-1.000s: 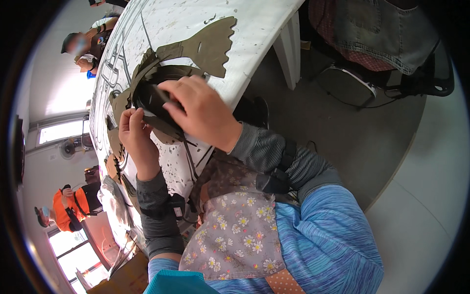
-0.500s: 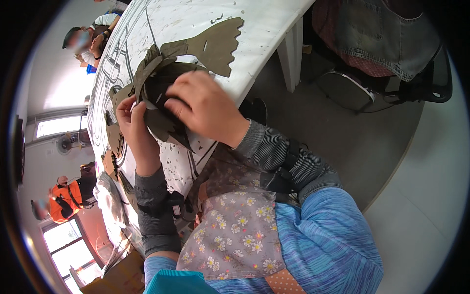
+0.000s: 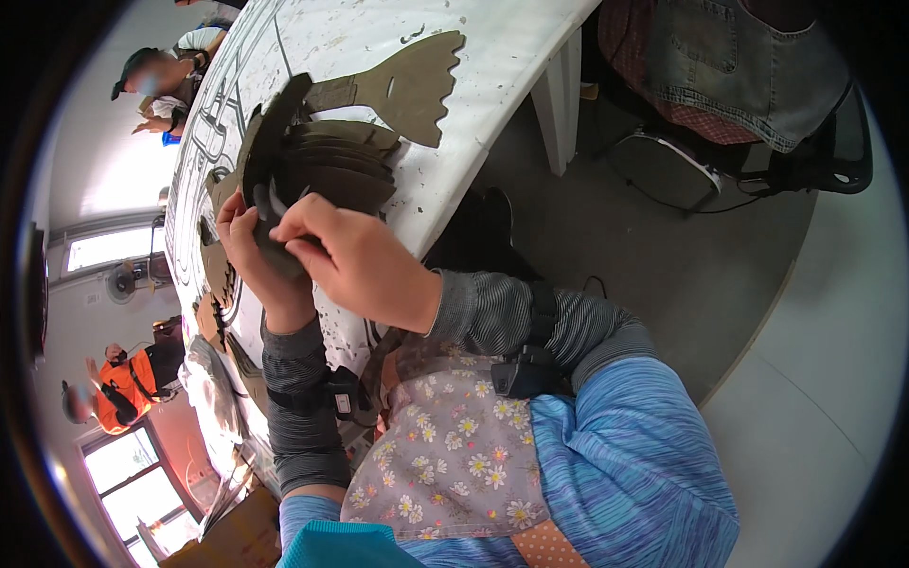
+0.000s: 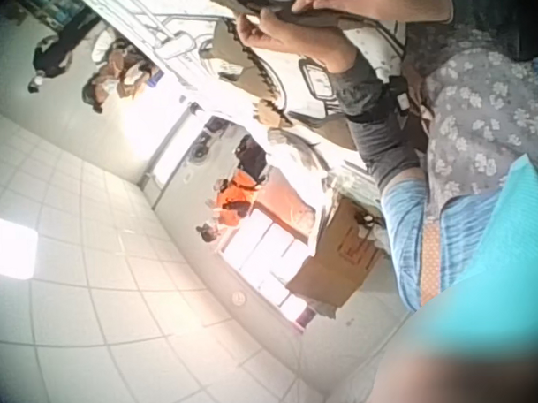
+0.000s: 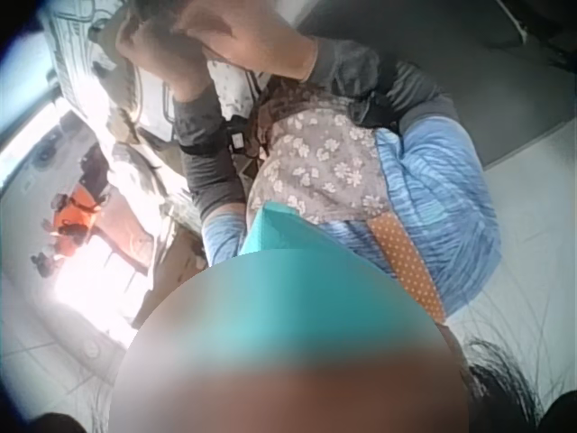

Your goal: Organize and stack various brown shoe upper components on a manufacturing table.

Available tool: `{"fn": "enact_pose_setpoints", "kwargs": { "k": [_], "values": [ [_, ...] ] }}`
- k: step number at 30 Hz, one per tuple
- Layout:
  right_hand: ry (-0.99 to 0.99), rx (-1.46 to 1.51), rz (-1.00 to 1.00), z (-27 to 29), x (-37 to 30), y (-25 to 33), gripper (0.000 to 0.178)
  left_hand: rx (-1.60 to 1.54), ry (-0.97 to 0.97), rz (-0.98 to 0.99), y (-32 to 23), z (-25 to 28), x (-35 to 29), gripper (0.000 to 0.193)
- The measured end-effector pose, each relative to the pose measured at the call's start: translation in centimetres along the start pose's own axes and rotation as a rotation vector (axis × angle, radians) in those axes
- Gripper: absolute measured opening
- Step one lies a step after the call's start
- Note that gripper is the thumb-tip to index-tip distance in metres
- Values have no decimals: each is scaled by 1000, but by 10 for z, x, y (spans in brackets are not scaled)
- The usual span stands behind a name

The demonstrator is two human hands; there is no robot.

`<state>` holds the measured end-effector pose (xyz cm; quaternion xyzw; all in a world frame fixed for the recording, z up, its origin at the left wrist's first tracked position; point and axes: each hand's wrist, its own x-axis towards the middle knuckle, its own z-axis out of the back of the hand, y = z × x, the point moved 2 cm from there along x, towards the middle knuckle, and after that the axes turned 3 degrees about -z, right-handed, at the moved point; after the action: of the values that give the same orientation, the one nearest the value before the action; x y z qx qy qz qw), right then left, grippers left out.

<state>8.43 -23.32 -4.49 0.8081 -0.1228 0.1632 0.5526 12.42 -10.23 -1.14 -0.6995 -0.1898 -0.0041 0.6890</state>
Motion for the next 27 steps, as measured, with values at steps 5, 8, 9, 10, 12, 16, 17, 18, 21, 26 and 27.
{"fn": "enact_pose_setpoints", "kwargs": {
  "k": [5, 8, 9, 10, 12, 16, 17, 18, 21, 26, 27],
  "values": [
    [-3, 55, 108, -13, 2, -10, 18, 546, 308, -453, -7, 9, 2, 43],
    [204, 290, -145, -3, 4, -7, 16, 176, 178, 174, -27, -4, 7, 50],
    [211, 293, -142, 5, 5, -7, 16, 178, 171, 169, -26, -1, 8, 50],
    [79, -62, 62, 16, 8, -6, 17, 100, 142, 186, -19, 3, 13, 51],
    [-220, -634, 328, 28, 13, -8, 21, -21, 98, 219, -10, 10, 18, 52],
    [-190, -842, 209, 27, 7, -12, 25, -106, 39, 229, -8, 11, 14, 46],
    [-191, -846, 207, 25, 6, -11, 25, -137, 24, 252, -6, 12, 13, 44],
    [-191, -783, 217, 23, 7, -9, 24, -168, 7, 273, -6, 14, 13, 41],
    [-188, -591, 244, 11, 8, -1, 21, -157, -32, 349, 2, 23, 17, 37],
    [38, -148, 41, -21, 3, -1, 24, -20, 17, 185, 7, 24, 14, 28],
    [100, -139, 50, -26, 2, -2, 24, 83, 92, 26, 1, 22, 8, 26]
  ]
}}
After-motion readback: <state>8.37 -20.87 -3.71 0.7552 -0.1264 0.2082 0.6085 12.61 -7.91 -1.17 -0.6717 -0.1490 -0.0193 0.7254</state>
